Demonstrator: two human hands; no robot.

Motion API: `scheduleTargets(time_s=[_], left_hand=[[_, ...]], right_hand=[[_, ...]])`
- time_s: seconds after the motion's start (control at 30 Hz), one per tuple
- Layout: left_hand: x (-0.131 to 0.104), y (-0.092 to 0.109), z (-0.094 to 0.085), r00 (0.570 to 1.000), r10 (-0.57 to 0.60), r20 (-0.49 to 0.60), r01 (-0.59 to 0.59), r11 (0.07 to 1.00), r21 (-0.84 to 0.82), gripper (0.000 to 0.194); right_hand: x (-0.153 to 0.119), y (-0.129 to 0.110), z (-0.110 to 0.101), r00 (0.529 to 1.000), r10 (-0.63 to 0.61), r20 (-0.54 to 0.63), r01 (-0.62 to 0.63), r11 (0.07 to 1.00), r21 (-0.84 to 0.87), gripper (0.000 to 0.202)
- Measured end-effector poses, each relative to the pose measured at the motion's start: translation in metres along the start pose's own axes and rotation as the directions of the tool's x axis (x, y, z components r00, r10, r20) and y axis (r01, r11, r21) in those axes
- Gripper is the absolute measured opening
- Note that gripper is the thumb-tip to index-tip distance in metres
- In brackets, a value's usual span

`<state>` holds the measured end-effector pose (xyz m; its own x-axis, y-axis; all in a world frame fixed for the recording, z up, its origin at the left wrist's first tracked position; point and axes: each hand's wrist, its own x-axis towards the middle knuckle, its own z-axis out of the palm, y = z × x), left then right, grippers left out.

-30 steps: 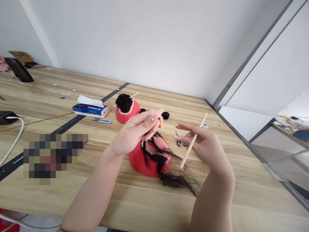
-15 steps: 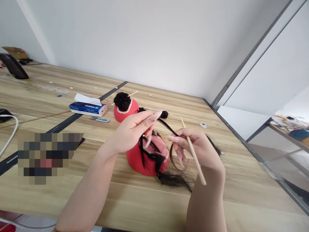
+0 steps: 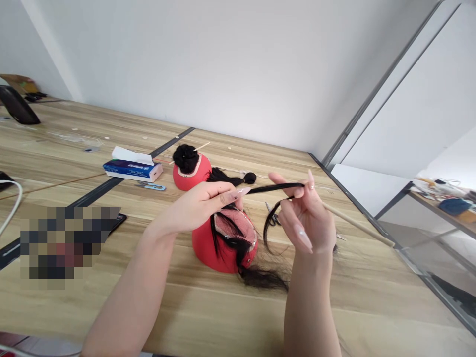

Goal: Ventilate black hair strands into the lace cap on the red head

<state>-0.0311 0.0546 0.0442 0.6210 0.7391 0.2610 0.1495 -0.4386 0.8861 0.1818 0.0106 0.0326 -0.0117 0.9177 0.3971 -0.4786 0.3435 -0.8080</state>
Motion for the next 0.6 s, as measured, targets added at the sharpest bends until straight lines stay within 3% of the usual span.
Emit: scheduleTargets(time_s=[0.17,0.33,0.47,0.6], left_hand=[[-0.002,-0.004,-0.003,0.994,0.005,0.108,0.002,0.998,-0.066,0.035],[-0.014,-0.002,-0.024,0.98,-0.082,0.179,0.064,0.993,0.104,0.037],[-0.028,-0.007,-0.047,0.968,-0.195,0.16,0.141,0.944,0.299,0.044],[-0.032,-0.016,-0.058,0.969,-0.188,0.16,0.113,0.915,0.387,0.032]], right_hand=[[0.0,-0.004,-0.01,0.993,-0.12,-0.018,0.121,0.964,0.239,0.023],[0.001,-0.014,-0.026,0.974,-0.199,-0.105,0.225,0.871,0.436,0.025],[-0.001,-0.023,-0.031,0.973,-0.195,-0.125,0.225,0.92,0.321,0.021],[-0.006,-0.023,-0.02,0.974,-0.153,-0.166,0.155,0.988,-0.004,0.018]])
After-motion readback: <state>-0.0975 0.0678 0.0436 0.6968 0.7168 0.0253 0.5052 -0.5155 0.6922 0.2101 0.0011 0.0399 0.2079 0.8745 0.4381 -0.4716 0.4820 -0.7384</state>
